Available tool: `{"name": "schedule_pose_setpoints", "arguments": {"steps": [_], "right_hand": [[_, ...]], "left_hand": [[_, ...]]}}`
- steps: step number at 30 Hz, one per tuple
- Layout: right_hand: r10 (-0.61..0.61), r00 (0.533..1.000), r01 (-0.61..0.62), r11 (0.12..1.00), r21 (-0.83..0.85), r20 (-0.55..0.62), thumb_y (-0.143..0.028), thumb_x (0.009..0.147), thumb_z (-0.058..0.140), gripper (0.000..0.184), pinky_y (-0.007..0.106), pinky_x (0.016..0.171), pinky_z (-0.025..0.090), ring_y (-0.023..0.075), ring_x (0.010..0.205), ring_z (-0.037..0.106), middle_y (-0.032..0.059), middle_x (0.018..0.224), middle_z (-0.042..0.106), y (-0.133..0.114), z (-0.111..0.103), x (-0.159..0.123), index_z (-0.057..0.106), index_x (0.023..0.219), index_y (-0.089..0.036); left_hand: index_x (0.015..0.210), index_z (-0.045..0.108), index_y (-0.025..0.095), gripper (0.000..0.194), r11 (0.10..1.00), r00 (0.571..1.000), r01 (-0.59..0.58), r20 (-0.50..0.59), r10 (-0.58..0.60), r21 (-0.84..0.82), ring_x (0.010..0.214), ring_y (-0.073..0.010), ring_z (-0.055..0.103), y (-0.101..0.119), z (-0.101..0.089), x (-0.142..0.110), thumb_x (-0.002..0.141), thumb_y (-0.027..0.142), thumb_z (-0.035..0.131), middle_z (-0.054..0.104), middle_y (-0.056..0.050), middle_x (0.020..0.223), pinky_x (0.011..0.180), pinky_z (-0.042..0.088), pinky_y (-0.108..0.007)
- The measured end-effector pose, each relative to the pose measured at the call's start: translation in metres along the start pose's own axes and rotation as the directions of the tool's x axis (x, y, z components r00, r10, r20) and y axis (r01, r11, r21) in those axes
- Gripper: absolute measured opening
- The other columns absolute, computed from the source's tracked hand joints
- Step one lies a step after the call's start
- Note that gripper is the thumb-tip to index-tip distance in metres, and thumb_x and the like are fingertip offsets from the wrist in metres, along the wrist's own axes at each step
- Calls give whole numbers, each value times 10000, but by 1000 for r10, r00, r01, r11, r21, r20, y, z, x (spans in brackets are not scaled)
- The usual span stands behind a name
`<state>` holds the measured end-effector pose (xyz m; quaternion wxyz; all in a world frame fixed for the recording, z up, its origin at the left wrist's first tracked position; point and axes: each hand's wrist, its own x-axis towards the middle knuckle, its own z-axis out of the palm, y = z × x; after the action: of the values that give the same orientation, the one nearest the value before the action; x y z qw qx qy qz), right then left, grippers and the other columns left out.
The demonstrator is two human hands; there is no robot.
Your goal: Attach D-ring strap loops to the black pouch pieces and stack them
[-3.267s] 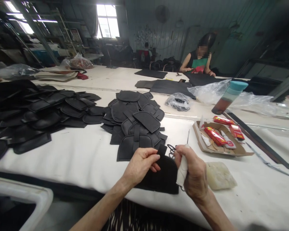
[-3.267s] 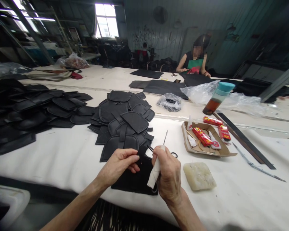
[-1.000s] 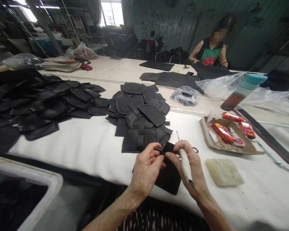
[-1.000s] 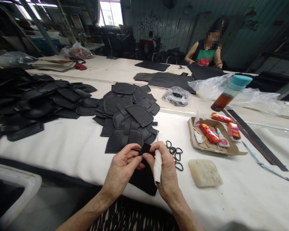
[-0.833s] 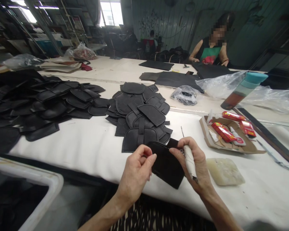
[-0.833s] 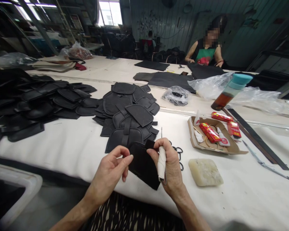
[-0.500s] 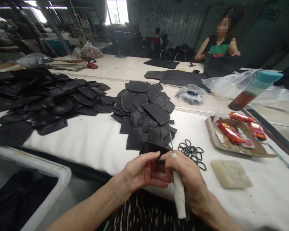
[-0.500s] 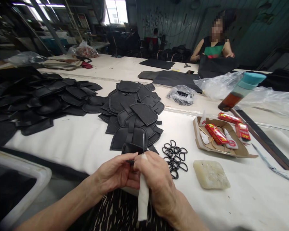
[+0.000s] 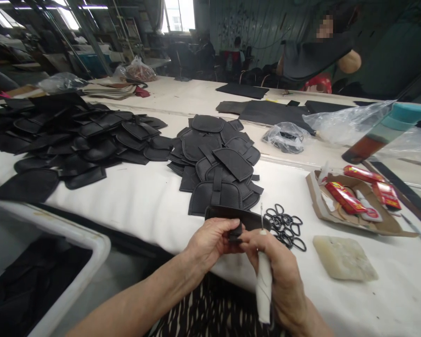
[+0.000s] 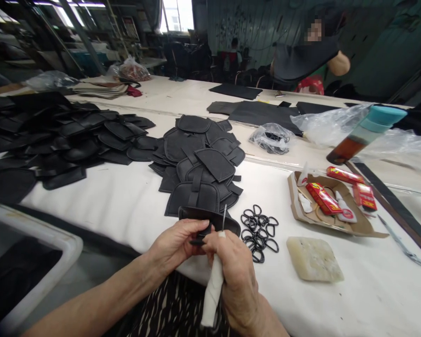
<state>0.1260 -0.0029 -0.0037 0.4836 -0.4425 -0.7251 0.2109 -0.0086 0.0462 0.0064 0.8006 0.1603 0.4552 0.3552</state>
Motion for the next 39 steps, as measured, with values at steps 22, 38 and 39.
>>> {"name": "schedule_pose_setpoints", "arguments": {"steps": [22, 38, 39], "right_hand": [[370, 903, -407, 899, -160, -217, -284, 850, 554, 105, 199, 456, 428, 114, 470, 558, -43, 616, 630, 8, 16, 10, 524, 764, -231], [432, 874, -462, 881, -104, -222, -318, 838, 549, 135, 198, 450, 420, 118, 468, 536, -41, 584, 600, 7, 15, 12, 526, 734, -234], [435, 872, -465, 879, -102, -223, -317, 838, 546, 135, 200, 447, 416, 119, 466, 533, -41, 582, 597, 7, 15, 12, 524, 733, -234]], "left_hand": [[687, 650, 140, 175, 937, 937, -349, -17, 349, 19, 685, -149, 585, -31, 6, 3, 730, 308, 669, 634, -24, 675, 662, 447, -242], [747, 646, 157, 267, 871, 888, -411, -98, 450, 271, 769, -185, 589, -44, 6, 6, 764, 423, 631, 652, -38, 744, 654, 456, -238], [762, 649, 158, 264, 872, 890, -403, -102, 444, 276, 781, -188, 592, -44, 7, 5, 772, 421, 621, 659, -42, 759, 657, 456, -237]]}}
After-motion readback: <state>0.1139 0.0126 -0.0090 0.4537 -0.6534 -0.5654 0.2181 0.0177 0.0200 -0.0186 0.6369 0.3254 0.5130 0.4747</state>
